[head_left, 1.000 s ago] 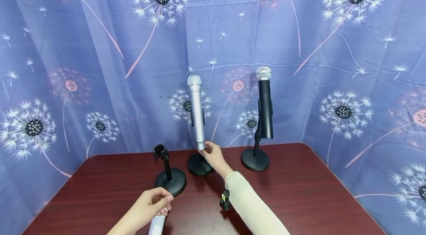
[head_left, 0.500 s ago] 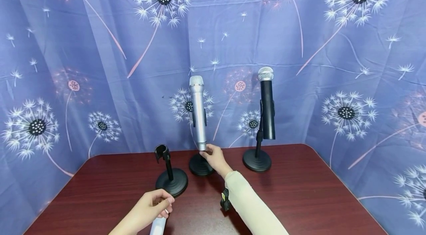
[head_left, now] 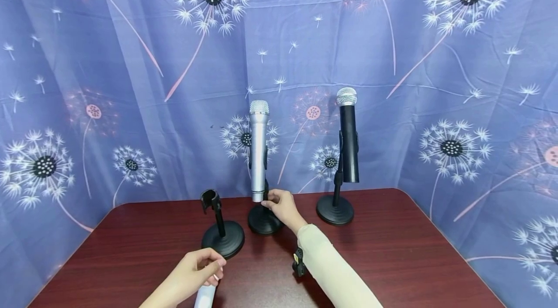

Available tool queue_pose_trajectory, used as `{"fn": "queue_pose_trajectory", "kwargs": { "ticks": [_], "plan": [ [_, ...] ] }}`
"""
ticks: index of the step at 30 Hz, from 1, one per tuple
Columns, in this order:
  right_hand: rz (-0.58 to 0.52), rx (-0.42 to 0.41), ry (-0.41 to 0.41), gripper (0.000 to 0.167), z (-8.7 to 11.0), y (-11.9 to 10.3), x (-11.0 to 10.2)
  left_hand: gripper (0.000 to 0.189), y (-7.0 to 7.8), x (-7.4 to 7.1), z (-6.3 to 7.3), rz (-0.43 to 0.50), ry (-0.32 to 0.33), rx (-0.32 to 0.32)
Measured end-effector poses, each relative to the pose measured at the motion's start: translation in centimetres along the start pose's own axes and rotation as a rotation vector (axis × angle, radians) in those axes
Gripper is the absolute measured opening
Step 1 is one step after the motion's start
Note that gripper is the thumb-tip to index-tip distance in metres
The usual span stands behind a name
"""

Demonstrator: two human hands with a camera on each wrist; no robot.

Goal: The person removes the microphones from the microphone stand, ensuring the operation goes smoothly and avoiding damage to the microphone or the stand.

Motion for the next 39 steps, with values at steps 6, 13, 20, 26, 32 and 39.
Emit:
{"fn": "queue_pose_trajectory", "kwargs": {
  "ticks": [6,13,20,26,32,39],
  "plan": [
    [-0.005,-0.007,-0.02,0.013,0.2,-0.7,-0.3,0.023,0.1,-0.2,0.1,0.008,-0.002,-0.006],
    [-0.024,-0.03,-0.048,0.015,0.7,-2.1,-0.7,0.023,0.5,-0.3,0.1,0.001,-0.003,-0.008],
    [0.006,-0.039,-0.095,0.014,1.9,-2.7,-1.1,0.023,0.7,0.0,0.2,0.026,-0.014,-0.006],
    [-0.039,-0.045,-0.117,0.014,3.3,-3.7,-2.0,0.025,1.5,0.2,0.2,0.065,-0.028,0.004],
    [-0.094,-0.062,-0.167,0.013,5.0,-7.2,-3.0,0.027,3.2,-0.1,0.1,0.058,-0.056,0.003],
    [-0.115,-0.071,-0.203,0.017,6.2,-9.0,-3.7,0.029,7.0,-1.2,-0.4,0.013,-0.008,0.093]
  ]
}}
Point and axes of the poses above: each hand's wrist, its own z-axis away from the middle knuckle, its own x-axis out of the palm, y = z × x, the point moved 9 cm from there along -z, towards the middle knuckle, and after that the axes turned 1 degree about y, right-handed, at the moved point
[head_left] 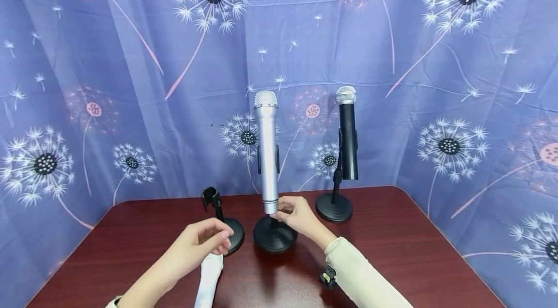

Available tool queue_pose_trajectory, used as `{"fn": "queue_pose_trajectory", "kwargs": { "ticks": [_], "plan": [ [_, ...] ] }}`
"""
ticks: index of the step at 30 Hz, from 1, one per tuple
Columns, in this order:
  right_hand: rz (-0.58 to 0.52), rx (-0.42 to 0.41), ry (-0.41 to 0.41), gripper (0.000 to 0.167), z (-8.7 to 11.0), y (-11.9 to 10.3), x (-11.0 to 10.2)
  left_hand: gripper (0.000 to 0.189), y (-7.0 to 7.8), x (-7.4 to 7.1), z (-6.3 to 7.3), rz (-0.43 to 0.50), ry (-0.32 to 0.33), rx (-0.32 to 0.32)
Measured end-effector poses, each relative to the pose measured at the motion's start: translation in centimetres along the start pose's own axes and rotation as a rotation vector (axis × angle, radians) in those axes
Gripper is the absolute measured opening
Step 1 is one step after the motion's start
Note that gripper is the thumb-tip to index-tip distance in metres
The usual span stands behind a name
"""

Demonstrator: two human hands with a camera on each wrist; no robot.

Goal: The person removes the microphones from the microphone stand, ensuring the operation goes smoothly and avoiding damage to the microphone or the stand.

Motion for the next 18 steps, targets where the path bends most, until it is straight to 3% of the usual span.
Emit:
{"fn": "queue_pose_trajectory", "kwargs": {
  "ticks": [10,13,18],
  "plan": [
    [-0.015,-0.02,-0.037,0.016,0.9,-0.9,0.3,0.025,6.1,-1.4,-2.3,0.016,0.153,0.169],
    [-0.011,-0.016,-0.039,0.02,1.1,0.0,0.5,0.027,7.3,-1.9,-3.4,0.041,0.189,0.184],
    [-0.013,-0.001,-0.047,0.02,1.5,-0.6,0.8,0.036,9.0,-2.6,-5.5,0.076,0.215,0.182]
  ]
}}
Point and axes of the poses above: each hand's wrist, its own z-axis away from the middle knuckle, its own x-axis out of the palm, y = z × x, the point moved 9 cm from there along -z, towards the middle knuckle, and after that the axes turned 1 degree about y, right-handed, at the moved point
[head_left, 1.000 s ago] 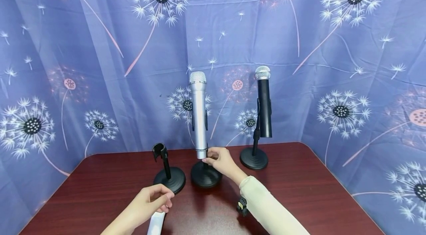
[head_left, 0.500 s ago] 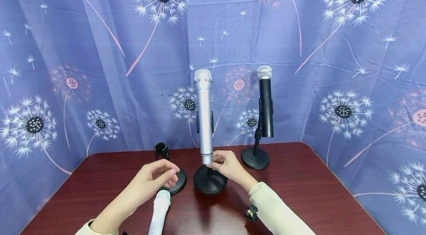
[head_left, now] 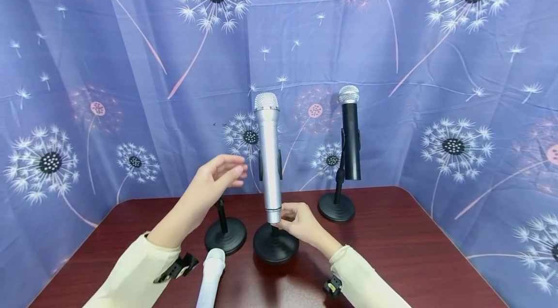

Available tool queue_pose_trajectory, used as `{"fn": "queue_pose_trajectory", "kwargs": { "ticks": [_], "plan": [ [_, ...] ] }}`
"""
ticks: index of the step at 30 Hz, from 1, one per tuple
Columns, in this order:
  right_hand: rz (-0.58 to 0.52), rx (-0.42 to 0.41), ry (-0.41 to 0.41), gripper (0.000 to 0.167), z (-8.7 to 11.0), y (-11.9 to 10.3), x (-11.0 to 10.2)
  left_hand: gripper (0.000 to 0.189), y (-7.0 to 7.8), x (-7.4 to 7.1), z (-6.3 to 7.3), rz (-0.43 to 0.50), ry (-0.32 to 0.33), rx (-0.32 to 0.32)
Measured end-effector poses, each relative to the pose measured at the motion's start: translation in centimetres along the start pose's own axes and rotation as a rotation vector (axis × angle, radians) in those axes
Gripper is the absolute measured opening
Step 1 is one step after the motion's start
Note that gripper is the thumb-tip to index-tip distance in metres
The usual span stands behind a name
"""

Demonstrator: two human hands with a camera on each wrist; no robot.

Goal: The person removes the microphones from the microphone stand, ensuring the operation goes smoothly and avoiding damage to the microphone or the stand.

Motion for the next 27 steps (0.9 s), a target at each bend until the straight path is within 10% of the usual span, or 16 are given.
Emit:
{"fn": "queue_pose_trajectory", "kwargs": {
  "ticks": [12,27],
  "plan": [
    [-0.006,-0.026,-0.003,0.019,0.6,-0.5,0.8,0.048,0.6,2.3,-3.4,0.168,-0.096,-0.021],
    [-0.002,-0.045,-0.022,0.016,1.0,-0.5,1.5,0.043,0.4,3.3,-3.9,0.176,-0.069,-0.027]
  ]
}}
Point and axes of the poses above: each hand's wrist, its own z-axis away from the middle knuckle, its own x-axis out of the palm, y = z × x, the point moved 9 cm from there along -z, towards the middle knuckle, and after that the axes turned 1 degree about y, right-handed, at the moved point
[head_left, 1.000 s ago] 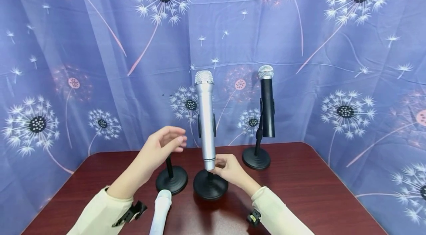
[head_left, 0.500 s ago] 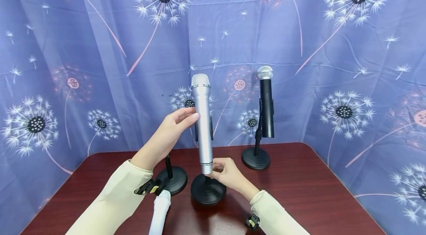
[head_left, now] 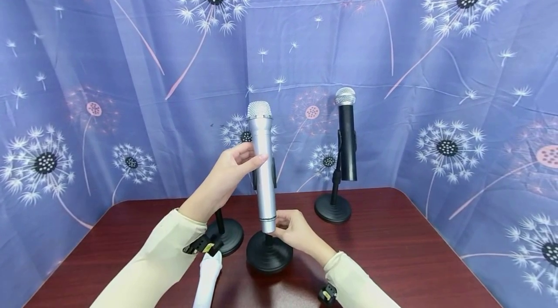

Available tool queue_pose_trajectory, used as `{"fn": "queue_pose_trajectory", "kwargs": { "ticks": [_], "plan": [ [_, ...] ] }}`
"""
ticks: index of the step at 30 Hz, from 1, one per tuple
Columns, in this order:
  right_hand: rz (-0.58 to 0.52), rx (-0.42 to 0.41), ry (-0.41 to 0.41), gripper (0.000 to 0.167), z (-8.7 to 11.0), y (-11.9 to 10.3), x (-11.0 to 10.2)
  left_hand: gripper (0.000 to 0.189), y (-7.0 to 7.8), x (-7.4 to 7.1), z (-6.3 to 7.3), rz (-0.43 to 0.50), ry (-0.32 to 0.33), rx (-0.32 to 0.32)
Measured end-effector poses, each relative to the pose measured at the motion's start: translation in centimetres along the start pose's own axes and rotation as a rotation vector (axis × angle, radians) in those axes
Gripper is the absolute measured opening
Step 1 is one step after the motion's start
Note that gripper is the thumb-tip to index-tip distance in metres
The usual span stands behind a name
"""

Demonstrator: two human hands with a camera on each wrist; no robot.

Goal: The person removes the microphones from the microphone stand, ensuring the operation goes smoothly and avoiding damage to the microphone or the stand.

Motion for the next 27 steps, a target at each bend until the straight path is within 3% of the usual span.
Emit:
{"fn": "queue_pose_trajectory", "kwargs": {
  "ticks": [14,21,27],
  "plan": [
    [0.043,0.046,0.002,0.009,0.3,0.3,0.1,0.043,0.2,-0.5,0.0,-0.038,0.033,0.018],
    [-0.016,0.1,0.002,0.01,0.4,1.0,0.5,0.044,0.4,-0.7,-0.2,-0.042,0.04,0.031],
    [-0.021,0.09,0.009,0.012,0.3,0.9,0.5,0.046,0.7,-0.8,-0.1,-0.024,0.044,0.042]
  ]
}}
Point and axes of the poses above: each hand's wrist, its own z-axis away from the middle knuckle, its own x-axis out of the palm, y = z × x, the point moved 9 cm from there along -z, towards the middle knuckle, and after that the axes turned 1 degree about y, right-handed, at the moved point
